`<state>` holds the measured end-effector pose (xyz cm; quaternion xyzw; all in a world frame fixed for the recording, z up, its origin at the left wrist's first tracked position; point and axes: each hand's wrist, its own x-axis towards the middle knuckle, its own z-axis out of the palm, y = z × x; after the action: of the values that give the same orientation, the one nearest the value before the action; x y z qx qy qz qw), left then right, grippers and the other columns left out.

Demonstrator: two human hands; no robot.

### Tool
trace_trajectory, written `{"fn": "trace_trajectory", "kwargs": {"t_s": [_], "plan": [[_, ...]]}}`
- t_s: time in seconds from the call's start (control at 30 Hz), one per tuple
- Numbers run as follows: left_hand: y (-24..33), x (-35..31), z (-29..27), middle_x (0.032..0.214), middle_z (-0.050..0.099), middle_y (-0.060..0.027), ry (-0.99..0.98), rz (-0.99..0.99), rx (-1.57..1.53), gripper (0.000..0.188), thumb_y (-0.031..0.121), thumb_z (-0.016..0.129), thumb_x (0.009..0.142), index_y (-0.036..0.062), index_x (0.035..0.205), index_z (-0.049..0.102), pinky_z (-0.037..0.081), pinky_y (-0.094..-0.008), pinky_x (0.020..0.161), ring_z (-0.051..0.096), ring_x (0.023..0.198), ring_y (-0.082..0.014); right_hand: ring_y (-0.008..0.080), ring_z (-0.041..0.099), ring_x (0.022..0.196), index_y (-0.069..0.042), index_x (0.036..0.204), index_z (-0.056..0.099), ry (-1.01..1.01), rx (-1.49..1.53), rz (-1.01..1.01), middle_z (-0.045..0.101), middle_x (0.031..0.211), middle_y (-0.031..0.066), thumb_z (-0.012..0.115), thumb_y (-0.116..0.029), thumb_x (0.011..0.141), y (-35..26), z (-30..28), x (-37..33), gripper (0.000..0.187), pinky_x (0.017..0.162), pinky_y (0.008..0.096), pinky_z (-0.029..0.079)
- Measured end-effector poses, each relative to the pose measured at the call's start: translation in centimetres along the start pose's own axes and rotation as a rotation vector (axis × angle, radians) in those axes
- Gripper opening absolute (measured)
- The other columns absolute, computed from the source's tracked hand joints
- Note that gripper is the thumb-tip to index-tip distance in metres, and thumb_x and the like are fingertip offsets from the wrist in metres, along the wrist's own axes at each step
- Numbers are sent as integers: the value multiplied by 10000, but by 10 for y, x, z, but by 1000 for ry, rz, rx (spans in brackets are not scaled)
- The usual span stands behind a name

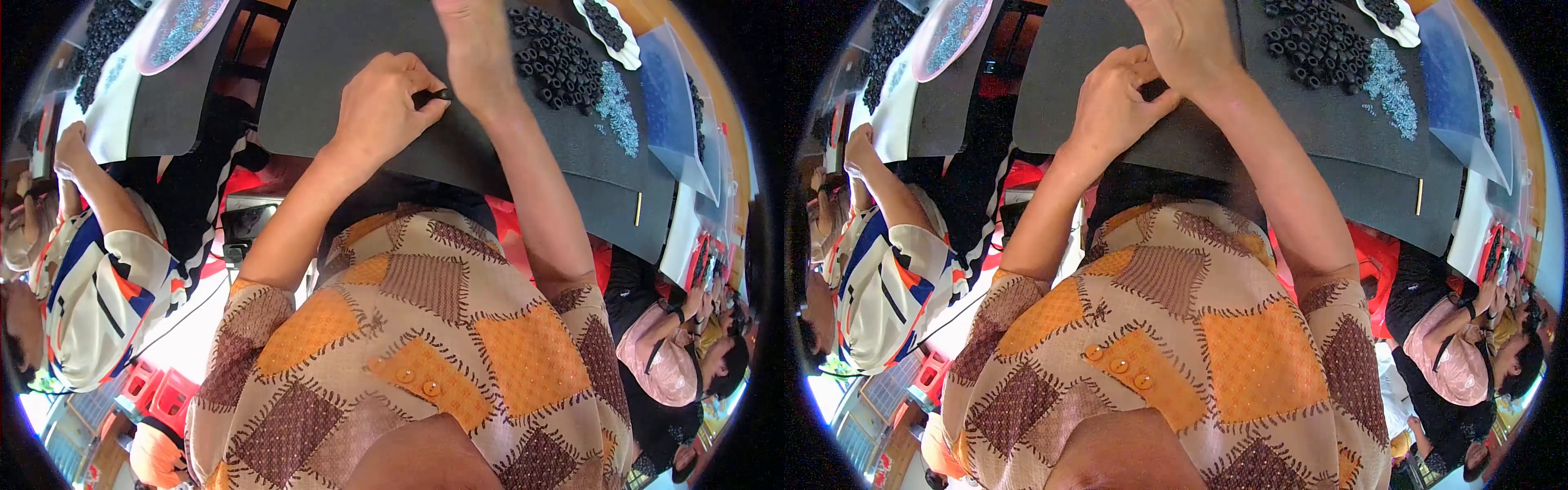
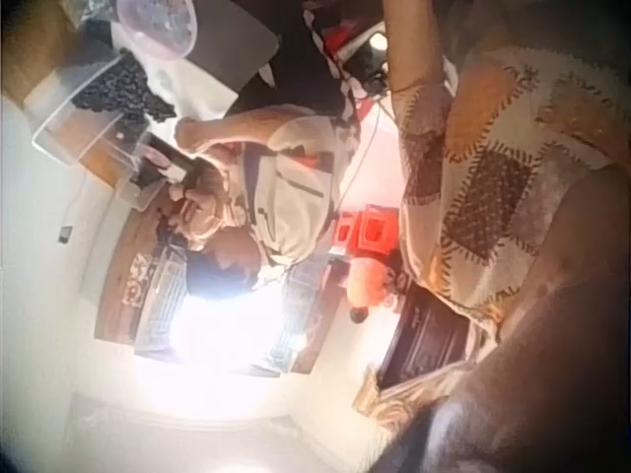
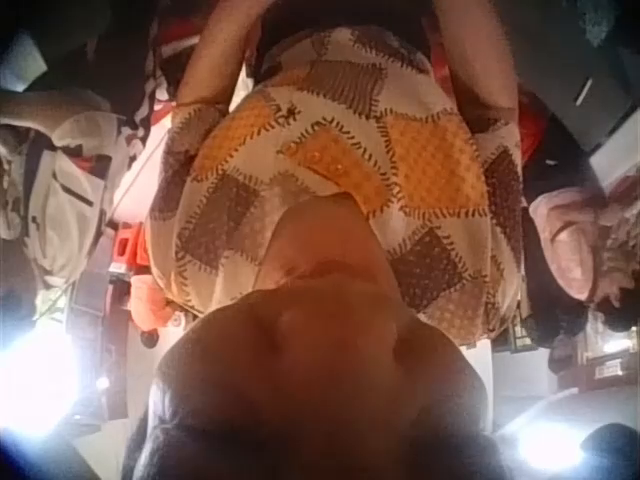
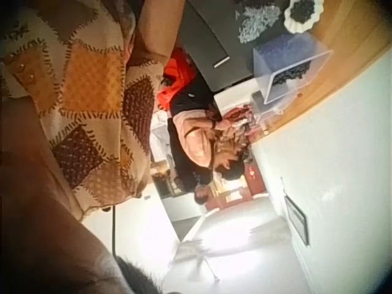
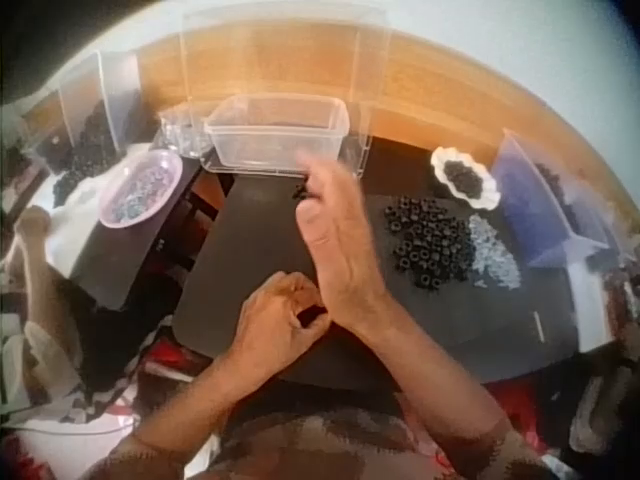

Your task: The person assembles small black rubber rings by hand, inserting small blue pins into them.

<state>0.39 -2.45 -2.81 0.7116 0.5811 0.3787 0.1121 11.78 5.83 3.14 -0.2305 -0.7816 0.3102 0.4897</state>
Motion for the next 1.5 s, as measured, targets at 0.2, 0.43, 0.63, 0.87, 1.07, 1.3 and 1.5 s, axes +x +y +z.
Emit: {"fn": "trace_trajectory", "kwargs": {"t_s": [0.2,0.43,0.63,0.87,1.07,1.3,1.5], "plan": [[2,6,-3,1028,694,-160,-35,-60,-66,312,222,787,726,37,967,717,537,-430,804,664,914,-349,422,309,1409,-37,1456,397,-126,-182,-29,303,1524,256,460,-381,1010,24,22,-25,567,1153,466,247],[-6,6,-5,865,697,-93,-49,-16,-180,227,159,773,749,61,951,742,524,-338,724,668,790,-233,284,452,1294,-46,1407,449,177,415,-272,439,1415,160,589,-162,953,9,8,3,490,1082,397,364],[-1,10,-32,838,666,17,-297,-408,-953,247,220,772,845,9,969,743,475,-232,711,592,755,-82,162,641,1011,-93,1258,618,-164,116,247,659,1185,69,715,-151,861,-18,-61,-48,413,864,290,507],[3,4,-20,903,686,-14,-547,-461,-1432,220,234,700,930,37,1024,721,524,-204,738,623,795,-66,241,688,972,-46,1038,715,-231,-11,91,705,1036,96,760,-89,785,-19,-64,-72,261,844,309,524],[19,3,-8,915,657,-2,-569,-452,-1324,271,306,671,955,43,997,723,481,-201,758,590,845,-56,226,681,888,-25,1026,701,-143,11,172,702,989,105,748,-70,788,-23,-72,-87,247,803,312,523],[23,1,1,910,676,-15,-604,-516,-1196,276,258,681,933,4,1037,710,492,-217,735,594,795,-77,270,673,941,-8,1011,687,-143,-9,135,695,1011,134,745,-89,800,-19,-83,-103,233,822,350,524],[36,6,7,967,702,-26,-653,-480,-1303,259,198,684,939,-3,1100,704,492,-201,737,618,825,-74,307,664,928,-33,1098,664,-181,-5,157,670,1029,125,746,-90,799,-38,-103,-109,316,802,380,526]]}}
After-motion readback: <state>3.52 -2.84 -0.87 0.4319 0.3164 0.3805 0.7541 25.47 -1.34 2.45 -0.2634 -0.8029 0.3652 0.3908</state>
